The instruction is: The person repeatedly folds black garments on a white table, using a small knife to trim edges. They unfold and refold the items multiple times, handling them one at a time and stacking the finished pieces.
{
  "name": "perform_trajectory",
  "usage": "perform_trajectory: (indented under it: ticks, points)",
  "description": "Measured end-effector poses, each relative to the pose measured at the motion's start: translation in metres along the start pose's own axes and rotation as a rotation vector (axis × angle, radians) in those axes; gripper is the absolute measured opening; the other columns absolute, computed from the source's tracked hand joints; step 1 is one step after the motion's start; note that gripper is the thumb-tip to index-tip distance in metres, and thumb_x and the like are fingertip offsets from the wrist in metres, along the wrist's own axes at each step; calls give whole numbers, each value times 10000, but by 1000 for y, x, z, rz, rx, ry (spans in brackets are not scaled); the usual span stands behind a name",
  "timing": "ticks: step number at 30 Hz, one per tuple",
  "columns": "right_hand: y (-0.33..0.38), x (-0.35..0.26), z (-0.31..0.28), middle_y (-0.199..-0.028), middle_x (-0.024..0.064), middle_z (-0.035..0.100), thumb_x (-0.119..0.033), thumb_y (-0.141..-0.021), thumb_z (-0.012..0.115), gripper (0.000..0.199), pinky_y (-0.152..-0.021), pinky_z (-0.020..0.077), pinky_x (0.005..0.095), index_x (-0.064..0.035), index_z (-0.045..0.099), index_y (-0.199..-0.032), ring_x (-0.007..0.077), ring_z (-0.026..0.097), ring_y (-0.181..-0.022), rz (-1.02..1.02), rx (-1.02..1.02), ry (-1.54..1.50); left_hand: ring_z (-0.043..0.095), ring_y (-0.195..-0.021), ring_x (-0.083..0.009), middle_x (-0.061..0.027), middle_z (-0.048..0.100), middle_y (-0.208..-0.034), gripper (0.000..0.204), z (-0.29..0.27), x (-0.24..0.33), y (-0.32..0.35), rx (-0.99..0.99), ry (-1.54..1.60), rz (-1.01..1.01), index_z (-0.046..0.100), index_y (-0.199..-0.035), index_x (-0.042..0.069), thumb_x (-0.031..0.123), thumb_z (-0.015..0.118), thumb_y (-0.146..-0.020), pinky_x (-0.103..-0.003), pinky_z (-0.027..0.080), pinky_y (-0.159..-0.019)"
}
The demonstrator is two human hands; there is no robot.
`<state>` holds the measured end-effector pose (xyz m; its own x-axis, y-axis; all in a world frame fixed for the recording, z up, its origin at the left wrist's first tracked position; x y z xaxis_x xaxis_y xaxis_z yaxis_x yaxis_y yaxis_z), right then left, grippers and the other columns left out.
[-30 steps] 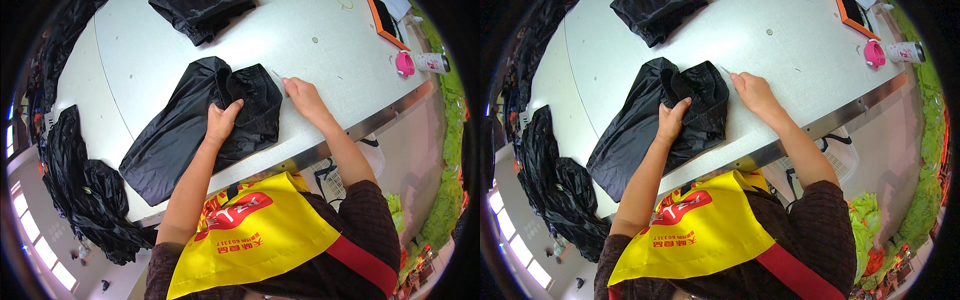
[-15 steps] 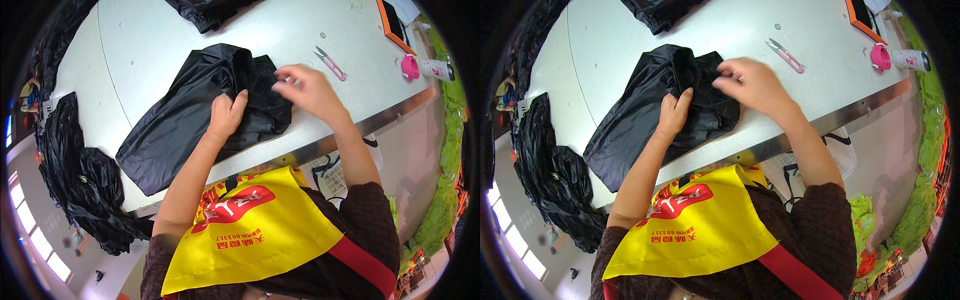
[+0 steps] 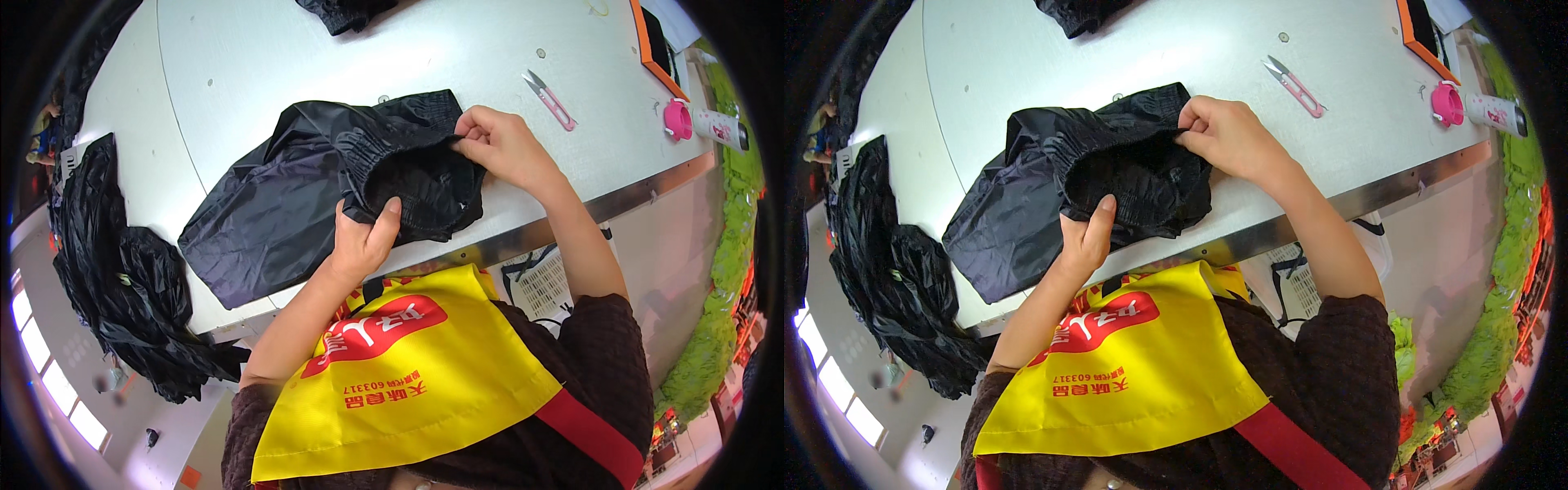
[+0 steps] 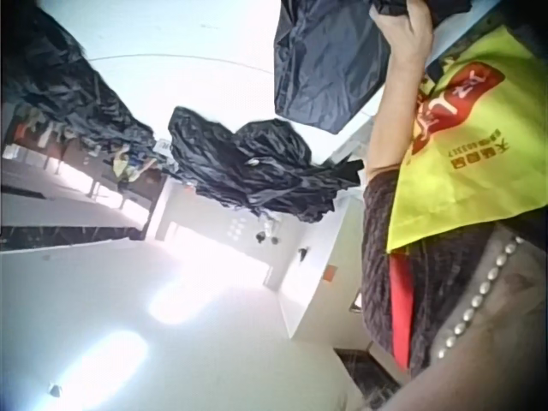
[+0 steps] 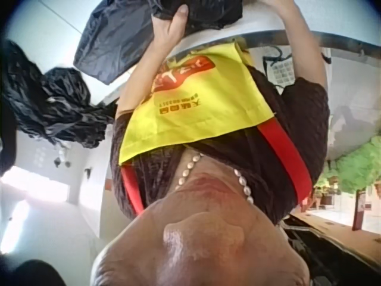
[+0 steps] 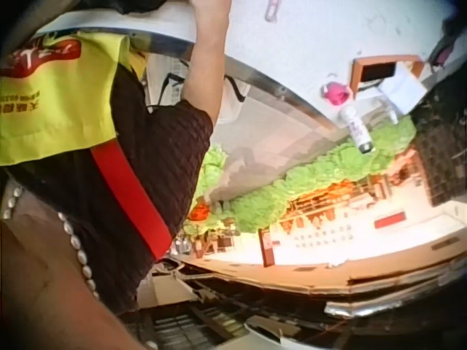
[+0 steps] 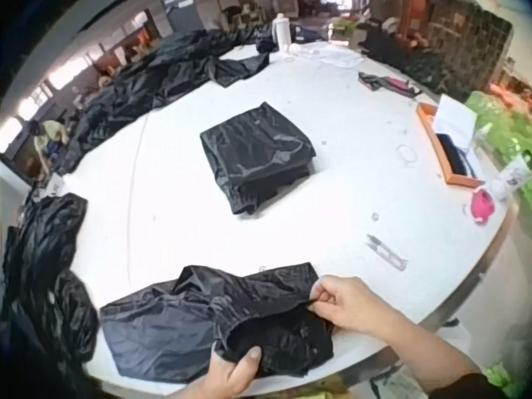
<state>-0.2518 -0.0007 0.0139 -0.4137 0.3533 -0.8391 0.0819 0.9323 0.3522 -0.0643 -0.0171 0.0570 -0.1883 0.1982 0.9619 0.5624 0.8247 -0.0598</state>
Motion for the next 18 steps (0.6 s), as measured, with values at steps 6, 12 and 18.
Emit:
perform_trajectory:
  ticks: [6, 12, 18]
  points:
    - [6, -3, -1, -621, 71, 580, -113, -753, 660, 136, -553, 451, 252, -23, 586, -823, 146, 554, -553, -93, 163, 421, 600, -617, -330, -146, 612, -707, 99, 6, -2, 10, -17, -45, 5, 597, -812, -14, 61, 544, -776, -344, 475, -603]
    - [28, -42, 11, -685, 131, 616, -125, -753, 637, 134, -584, 477, 319, 2, 596, -758, 250, 605, -611, -124, -154, 273, 610, -627, -337, -158, 618, -709, 92, 12, -7, 15, -27, -28, -57, 606, -806, -21, 42, 548, -770, -353, 480, -604]
    - [43, -17, 43, -994, 202, 584, -68, -743, 613, 372, -799, 460, 370, 37, 531, -1089, 354, 565, -930, -132, -467, 280, 603, -712, -366, -164, 628, -812, 172, 7, 31, 21, -72, -190, 150, 614, -914, -19, 17, 571, -751, -387, 475, -685]
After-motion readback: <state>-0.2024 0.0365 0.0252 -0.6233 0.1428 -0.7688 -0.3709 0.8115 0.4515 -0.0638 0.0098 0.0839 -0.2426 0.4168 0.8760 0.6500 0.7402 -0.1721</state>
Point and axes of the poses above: each hand's wrist, its own y-axis away from the middle knuckle, its own z-axis out of the palm, x = y × z, the point moved 8 cm from there along -y, towards the middle knuckle
